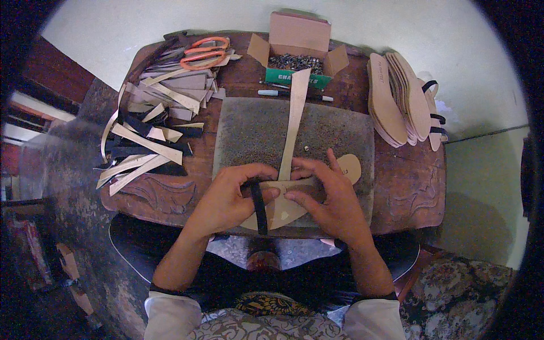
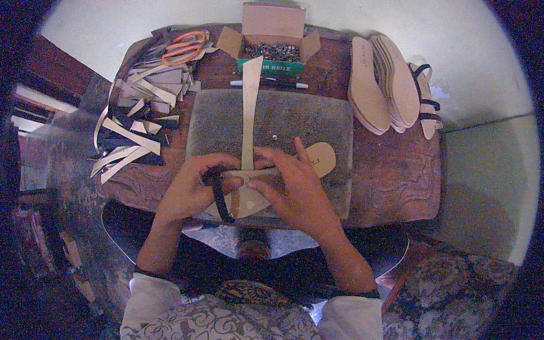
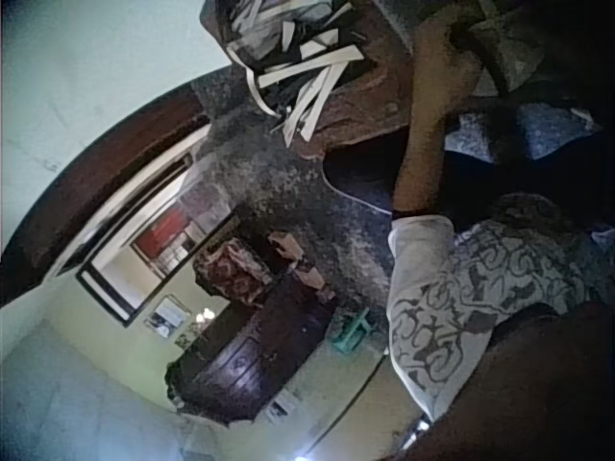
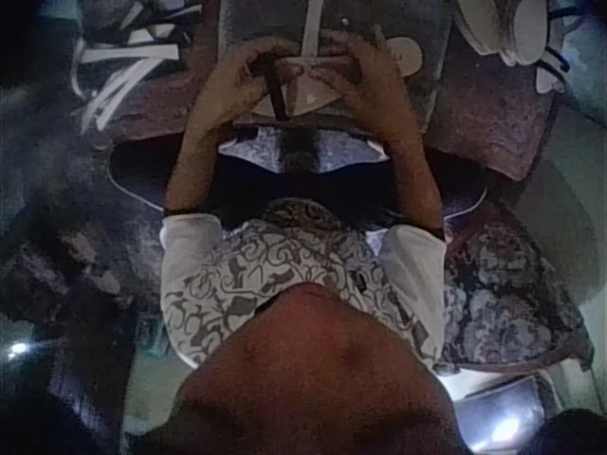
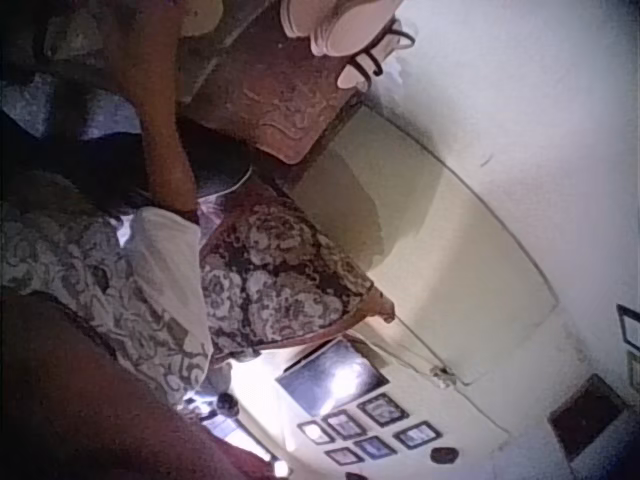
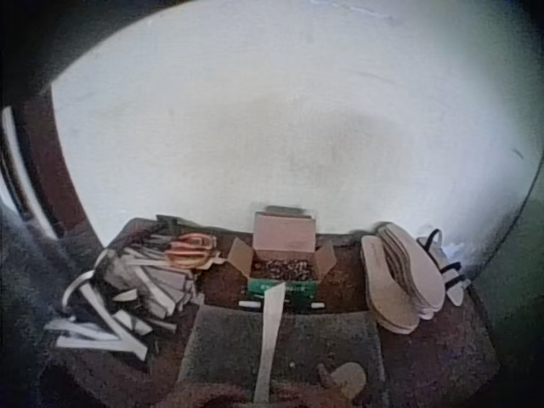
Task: The person assembles sandals by attaching black straps to beige insoles using small nails. They position the straps, insert nails, and hammer them into the insoles. The person also uses scissors to trim excess strap material and places finished sandals aside.
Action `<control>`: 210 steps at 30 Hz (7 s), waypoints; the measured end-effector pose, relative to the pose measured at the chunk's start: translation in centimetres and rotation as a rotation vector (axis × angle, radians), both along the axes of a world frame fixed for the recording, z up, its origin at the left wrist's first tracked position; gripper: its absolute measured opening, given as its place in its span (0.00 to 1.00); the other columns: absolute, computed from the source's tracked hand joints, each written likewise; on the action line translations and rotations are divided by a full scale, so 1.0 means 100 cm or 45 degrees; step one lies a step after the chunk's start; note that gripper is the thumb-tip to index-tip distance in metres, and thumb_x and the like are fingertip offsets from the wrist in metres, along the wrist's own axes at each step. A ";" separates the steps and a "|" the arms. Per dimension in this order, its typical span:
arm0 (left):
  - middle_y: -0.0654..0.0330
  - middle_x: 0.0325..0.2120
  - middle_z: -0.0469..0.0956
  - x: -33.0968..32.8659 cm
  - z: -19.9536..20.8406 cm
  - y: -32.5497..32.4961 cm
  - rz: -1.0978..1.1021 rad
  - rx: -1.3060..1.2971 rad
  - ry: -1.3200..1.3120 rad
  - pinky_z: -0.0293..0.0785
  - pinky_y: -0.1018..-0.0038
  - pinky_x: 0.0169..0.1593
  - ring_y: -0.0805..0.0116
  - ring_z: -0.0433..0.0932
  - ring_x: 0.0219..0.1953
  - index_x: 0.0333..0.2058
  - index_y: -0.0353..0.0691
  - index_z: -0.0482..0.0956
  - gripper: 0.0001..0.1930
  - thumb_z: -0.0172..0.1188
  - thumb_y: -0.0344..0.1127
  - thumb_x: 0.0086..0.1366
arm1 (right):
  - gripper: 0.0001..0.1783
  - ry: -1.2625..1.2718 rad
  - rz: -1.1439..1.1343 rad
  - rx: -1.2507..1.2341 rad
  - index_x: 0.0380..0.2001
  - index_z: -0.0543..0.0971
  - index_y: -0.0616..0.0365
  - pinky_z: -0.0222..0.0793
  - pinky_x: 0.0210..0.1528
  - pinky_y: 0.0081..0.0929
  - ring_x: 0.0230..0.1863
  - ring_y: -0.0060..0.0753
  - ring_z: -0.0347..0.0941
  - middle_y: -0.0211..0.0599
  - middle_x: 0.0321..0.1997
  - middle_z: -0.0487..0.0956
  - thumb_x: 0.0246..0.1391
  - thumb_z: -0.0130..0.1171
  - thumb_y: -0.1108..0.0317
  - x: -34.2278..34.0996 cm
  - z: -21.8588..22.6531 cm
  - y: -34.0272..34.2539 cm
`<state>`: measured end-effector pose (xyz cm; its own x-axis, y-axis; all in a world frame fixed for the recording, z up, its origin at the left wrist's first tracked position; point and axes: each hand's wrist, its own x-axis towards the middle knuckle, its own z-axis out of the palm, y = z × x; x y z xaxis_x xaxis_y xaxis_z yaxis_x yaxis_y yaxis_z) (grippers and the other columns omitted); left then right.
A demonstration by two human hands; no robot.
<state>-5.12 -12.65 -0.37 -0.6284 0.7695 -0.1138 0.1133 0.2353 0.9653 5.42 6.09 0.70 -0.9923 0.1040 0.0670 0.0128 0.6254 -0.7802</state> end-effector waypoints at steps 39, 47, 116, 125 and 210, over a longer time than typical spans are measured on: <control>0.62 0.29 0.81 0.002 0.001 0.003 0.091 -0.094 -0.089 0.73 0.77 0.39 0.76 0.77 0.34 0.37 0.35 0.81 0.12 0.70 0.32 0.55 | 0.14 0.133 0.048 0.061 0.38 0.74 0.58 0.53 0.66 0.51 0.51 0.50 0.72 0.42 0.40 0.77 0.50 0.63 0.66 -0.002 -0.012 0.001; 0.63 0.27 0.80 0.003 0.001 0.003 0.097 -0.094 -0.089 0.71 0.78 0.36 0.77 0.75 0.31 0.36 0.34 0.80 0.10 0.68 0.32 0.56 | 0.11 -0.064 -0.001 0.013 0.35 0.75 0.58 0.61 0.59 0.46 0.50 0.54 0.71 0.46 0.39 0.76 0.49 0.64 0.66 -0.003 -0.005 0.001; 0.65 0.24 0.77 0.002 -0.001 0.003 0.065 0.022 -0.085 0.67 0.79 0.31 0.80 0.70 0.28 0.37 0.34 0.79 0.09 0.65 0.31 0.59 | 0.11 -0.111 0.067 -0.209 0.32 0.77 0.63 0.70 0.37 0.30 0.33 0.33 0.77 0.40 0.29 0.79 0.47 0.67 0.68 -0.017 -0.004 0.010; 0.64 0.26 0.78 0.002 0.000 0.001 0.051 0.017 -0.037 0.69 0.78 0.34 0.80 0.72 0.29 0.38 0.34 0.79 0.11 0.64 0.33 0.60 | 0.12 -0.132 -0.008 -0.176 0.27 0.74 0.58 0.67 0.37 0.46 0.34 0.51 0.77 0.44 0.28 0.79 0.44 0.66 0.66 -0.018 -0.004 0.003; 0.62 0.36 0.80 0.000 0.002 -0.001 0.368 0.217 -0.196 0.72 0.80 0.42 0.77 0.76 0.38 0.48 0.36 0.76 0.13 0.58 0.28 0.65 | 0.29 -0.168 0.286 -1.437 0.56 0.70 0.66 0.68 0.53 0.28 0.50 0.28 0.73 0.41 0.48 0.77 0.50 0.63 0.76 0.001 0.046 -0.001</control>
